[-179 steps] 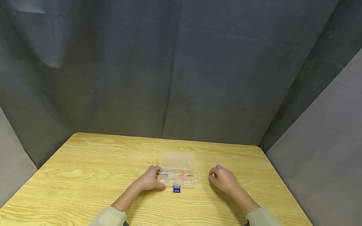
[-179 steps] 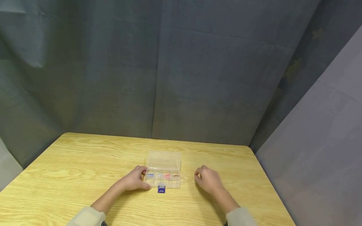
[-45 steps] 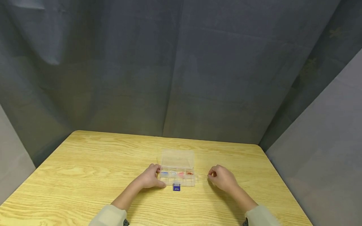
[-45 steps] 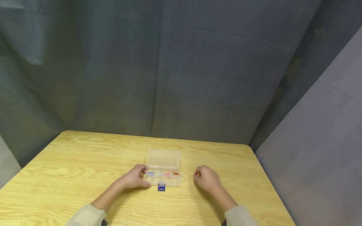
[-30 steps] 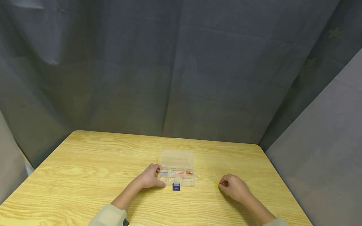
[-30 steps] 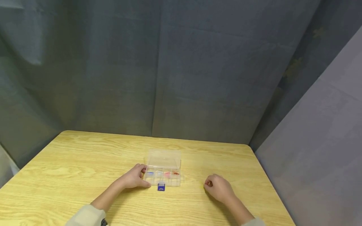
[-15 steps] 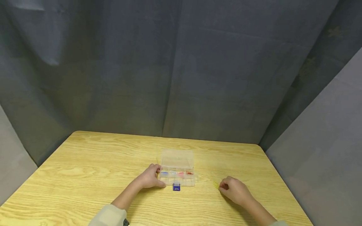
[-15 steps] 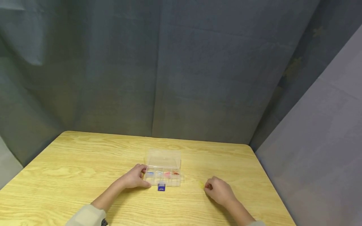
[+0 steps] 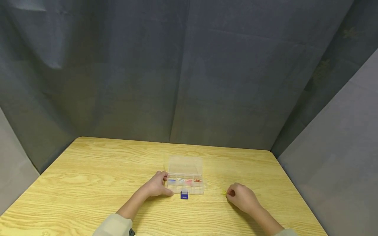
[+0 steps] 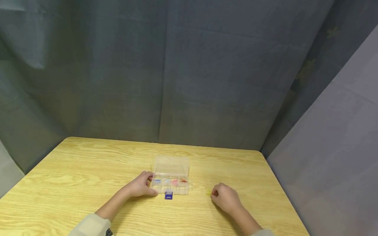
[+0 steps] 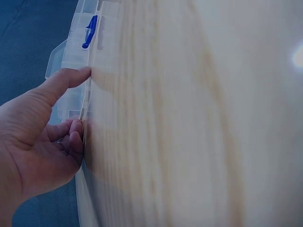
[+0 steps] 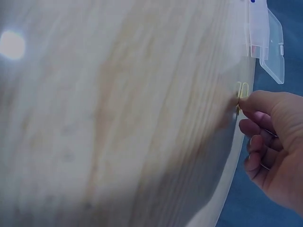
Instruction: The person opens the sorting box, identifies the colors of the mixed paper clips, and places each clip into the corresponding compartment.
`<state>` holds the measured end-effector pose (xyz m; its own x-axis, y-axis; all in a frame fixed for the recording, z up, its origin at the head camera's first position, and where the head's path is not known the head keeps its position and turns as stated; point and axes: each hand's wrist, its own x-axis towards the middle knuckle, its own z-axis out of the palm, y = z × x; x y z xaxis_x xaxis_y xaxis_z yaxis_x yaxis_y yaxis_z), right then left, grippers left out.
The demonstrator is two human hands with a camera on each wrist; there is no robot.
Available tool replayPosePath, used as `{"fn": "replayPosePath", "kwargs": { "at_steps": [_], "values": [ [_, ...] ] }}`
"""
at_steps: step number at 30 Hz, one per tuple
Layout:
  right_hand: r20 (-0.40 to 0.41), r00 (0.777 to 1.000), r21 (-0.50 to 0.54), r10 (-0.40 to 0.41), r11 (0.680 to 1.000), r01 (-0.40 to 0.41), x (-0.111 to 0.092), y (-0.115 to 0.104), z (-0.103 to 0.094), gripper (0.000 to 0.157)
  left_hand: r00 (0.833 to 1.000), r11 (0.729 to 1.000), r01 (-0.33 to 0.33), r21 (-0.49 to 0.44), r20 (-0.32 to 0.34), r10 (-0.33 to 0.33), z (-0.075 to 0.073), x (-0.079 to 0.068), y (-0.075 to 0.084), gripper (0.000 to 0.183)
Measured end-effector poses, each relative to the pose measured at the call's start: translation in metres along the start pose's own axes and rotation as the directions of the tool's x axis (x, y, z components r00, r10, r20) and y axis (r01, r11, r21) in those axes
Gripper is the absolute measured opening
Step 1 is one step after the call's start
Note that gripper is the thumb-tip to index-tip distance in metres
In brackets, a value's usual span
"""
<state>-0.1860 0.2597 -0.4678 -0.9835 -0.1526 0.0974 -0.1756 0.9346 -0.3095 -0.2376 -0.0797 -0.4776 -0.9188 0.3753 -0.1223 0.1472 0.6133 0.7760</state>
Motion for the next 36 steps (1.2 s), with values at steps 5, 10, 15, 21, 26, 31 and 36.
{"fn": "replayPosePath", "kwargs": {
  "at_steps": [5, 10, 15, 21, 26, 31, 36],
  "values": [
    [-0.016, 1.0, 0.04, -0.021, 0.999, 0.021, 0.005, -0.005, -0.002, 0.008, 1.0, 1.0, -0.003, 0.002, -0.003, 0.003, -0.001, 0.0, 0.0, 0.07],
    [-0.024, 0.999, 0.073, -0.048, 0.996, 0.05, 0.01, -0.013, -0.005, 0.007, 1.0, 1.0, -0.002, 0.004, -0.005, 0.002, -0.001, 0.0, 0.0, 0.07],
    [-0.028, 0.995, 0.08, -0.094, 0.992, 0.096, 0.014, -0.025, -0.007, 0.006, 1.0, 1.0, -0.001, 0.014, -0.005, 0.001, 0.0, -0.001, 0.0, 0.07],
    [-0.053, 0.99, 0.101, -0.134, 0.985, 0.138, 0.018, -0.04, -0.006, 0.006, 1.0, 1.0, -0.003, 0.008, -0.002, 0.003, 0.001, -0.001, 0.0, 0.069],
    [-0.055, 0.984, 0.099, -0.169, 0.98, 0.174, 0.022, -0.05, -0.004, 0.007, 1.0, 1.0, -0.001, 0.003, 0.004, 0.001, 0.001, -0.001, 0.0, 0.068],
    [-0.048, 0.98, 0.091, -0.192, 0.976, 0.196, 0.027, -0.059, -0.001, 0.008, 1.0, 1.0, 0.002, 0.013, -0.009, -0.002, 0.001, 0.0, 0.0, 0.069],
    [-0.026, 0.978, 0.076, -0.209, 0.975, 0.21, 0.029, -0.065, 0.002, 0.007, 1.0, 1.0, -0.007, 0.006, -0.013, 0.007, 0.0, -0.001, 0.001, 0.067]
  ]
}}
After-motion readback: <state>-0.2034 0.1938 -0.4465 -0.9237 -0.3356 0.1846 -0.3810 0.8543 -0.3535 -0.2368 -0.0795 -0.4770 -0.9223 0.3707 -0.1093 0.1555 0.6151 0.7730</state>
